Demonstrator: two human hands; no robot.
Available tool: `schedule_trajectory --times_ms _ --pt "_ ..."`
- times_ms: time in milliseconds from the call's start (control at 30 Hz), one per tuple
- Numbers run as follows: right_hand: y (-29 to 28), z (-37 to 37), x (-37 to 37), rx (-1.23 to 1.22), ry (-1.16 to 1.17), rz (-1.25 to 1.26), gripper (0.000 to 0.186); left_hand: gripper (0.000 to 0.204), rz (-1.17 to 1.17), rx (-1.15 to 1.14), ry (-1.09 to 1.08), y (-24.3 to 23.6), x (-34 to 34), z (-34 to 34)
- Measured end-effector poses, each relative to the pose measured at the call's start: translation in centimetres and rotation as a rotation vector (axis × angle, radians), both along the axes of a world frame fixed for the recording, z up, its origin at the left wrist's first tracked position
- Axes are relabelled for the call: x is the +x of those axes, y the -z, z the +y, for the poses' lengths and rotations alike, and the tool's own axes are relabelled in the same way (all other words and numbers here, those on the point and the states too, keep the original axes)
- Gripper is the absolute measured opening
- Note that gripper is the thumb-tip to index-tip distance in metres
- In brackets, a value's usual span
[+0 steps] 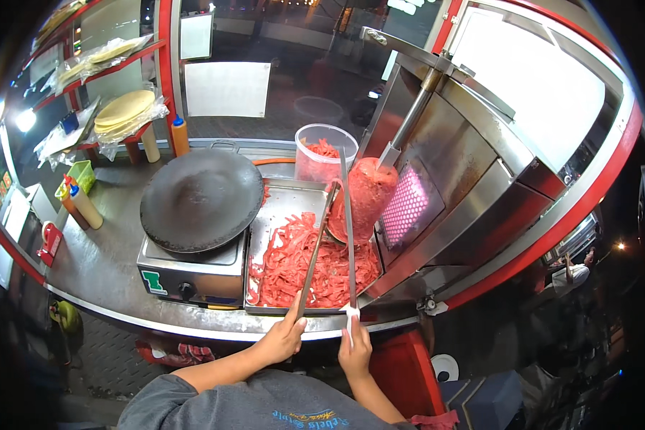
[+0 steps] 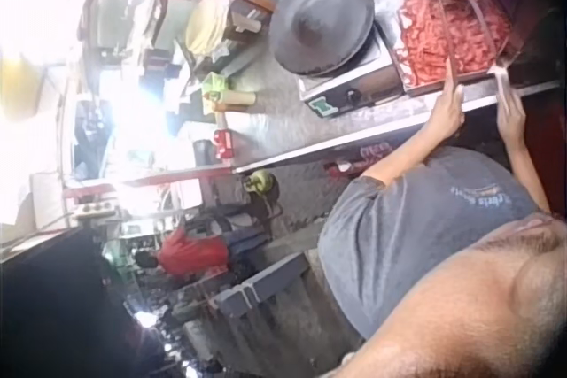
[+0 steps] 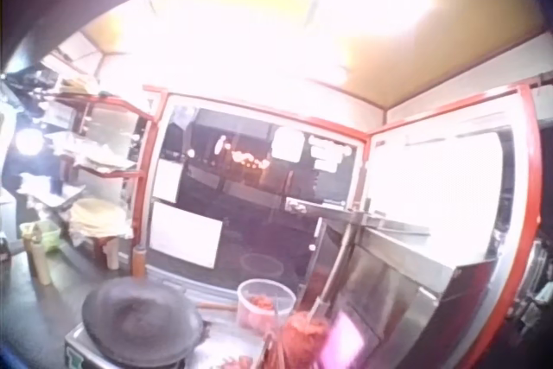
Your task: The person stirs sliced meat in a metal tray with a spatula, then slices meat from a vertical rotisserie spit into the tray using a long knife and a spatula.
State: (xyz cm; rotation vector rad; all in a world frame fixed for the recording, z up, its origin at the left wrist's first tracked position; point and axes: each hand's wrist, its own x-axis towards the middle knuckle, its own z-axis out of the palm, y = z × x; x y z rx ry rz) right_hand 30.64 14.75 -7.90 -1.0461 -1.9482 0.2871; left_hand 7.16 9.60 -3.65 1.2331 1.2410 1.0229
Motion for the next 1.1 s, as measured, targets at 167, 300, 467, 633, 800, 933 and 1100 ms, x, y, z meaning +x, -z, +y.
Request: schedule_trajectory --times_ms 167,300,467,633,800,933,1100 --pt "3.2 -4.1 3.9 -0.022 0.025 -0.062 0.055 0.074 -0.055 0.002 -0.017 -0.2 0.4 1.5" --pt "-2.5 1.0 -0.9 -0.026 -0.007 -0.064 0.054 0.074 -0.073 0.032 -0.034 0.1 0.8 1.8" --pt "-1.7 -2.1 1.0 -0.091 0.011 -0.111 0.057 0.07 -0.36 -0.005 -0.002 -0.1 0.3 3.7" --pt "-0.5 -6.7 3.5 -0.207 -0.001 -0.125 0.059 0.066 -0.892 -0.166 0.074 -0.9 0.1 5.1" --pt "-5.7 1.0 -4.6 -0.333 -0.147 0.057 0.066 0.024 -1.233 -0.228 0.02 -0.6 -0.6 6.1" --pt "-3.8 -3.5 -2.6 -0.945 -0.202 0.478 0.071 0.027 -1.307 -0.231 0.106 0.6 -1.2 4.4" --pt "-0.5 -3.2 0.4 -0.402 -0.185 0.24 0.06 0.06 -0.75 -0.229 0.035 1.5 -2.3 -0.8"
